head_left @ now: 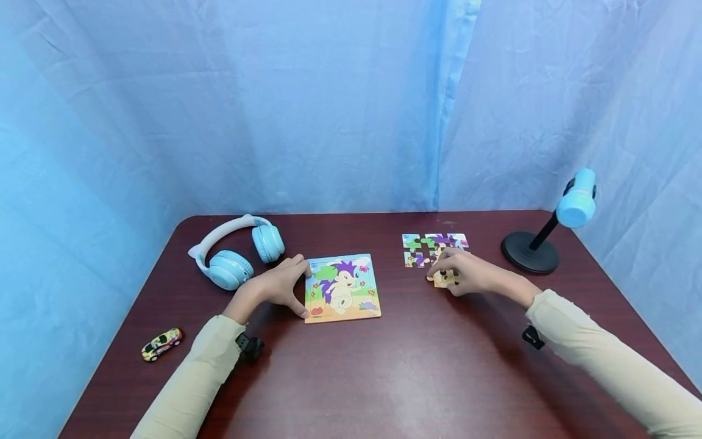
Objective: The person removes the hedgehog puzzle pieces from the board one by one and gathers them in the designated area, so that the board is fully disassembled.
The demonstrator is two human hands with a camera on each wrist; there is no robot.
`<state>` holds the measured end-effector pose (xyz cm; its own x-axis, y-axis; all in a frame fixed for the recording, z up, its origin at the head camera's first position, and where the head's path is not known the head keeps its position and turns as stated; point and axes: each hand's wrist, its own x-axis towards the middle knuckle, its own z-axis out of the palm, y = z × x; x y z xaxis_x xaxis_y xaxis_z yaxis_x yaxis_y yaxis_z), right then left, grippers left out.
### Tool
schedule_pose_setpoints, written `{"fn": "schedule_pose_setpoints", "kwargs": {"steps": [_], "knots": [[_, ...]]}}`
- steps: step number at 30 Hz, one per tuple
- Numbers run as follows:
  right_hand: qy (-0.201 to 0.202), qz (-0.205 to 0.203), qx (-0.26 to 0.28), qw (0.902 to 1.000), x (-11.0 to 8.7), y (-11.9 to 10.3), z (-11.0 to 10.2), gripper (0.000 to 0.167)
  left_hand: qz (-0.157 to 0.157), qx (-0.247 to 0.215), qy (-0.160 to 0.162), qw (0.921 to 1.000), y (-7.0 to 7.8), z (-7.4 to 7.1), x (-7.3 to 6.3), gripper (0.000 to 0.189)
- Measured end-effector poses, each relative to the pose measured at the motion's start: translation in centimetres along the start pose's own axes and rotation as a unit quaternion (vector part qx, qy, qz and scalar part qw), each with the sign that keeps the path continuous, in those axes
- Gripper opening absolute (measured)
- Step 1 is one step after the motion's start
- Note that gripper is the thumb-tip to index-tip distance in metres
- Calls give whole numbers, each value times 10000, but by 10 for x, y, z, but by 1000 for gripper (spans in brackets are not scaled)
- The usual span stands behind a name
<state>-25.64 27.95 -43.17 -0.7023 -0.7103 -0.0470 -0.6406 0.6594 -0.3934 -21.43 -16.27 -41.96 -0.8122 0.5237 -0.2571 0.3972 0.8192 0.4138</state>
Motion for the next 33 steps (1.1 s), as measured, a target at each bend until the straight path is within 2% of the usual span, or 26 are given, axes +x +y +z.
{"fn": "schedule_pose_setpoints", "kwargs": {"steps": [7,13,27,33], "knots": [[-91,286,115,9995,-1,1,3,47,-114,31,-55,9999,1,-2,1,75],[-126,312,122,9994,-1,1,3,47,-134,37,-66,9999,1,-1,1,75],[-27,-11,131,9999,-6,2,1,48,-44,41,-44,10000,0,-1,1,76],[154,-137,141,9997,-3,-3,0,48,-23,46,-14,10000,-2,0,2,76]]}}
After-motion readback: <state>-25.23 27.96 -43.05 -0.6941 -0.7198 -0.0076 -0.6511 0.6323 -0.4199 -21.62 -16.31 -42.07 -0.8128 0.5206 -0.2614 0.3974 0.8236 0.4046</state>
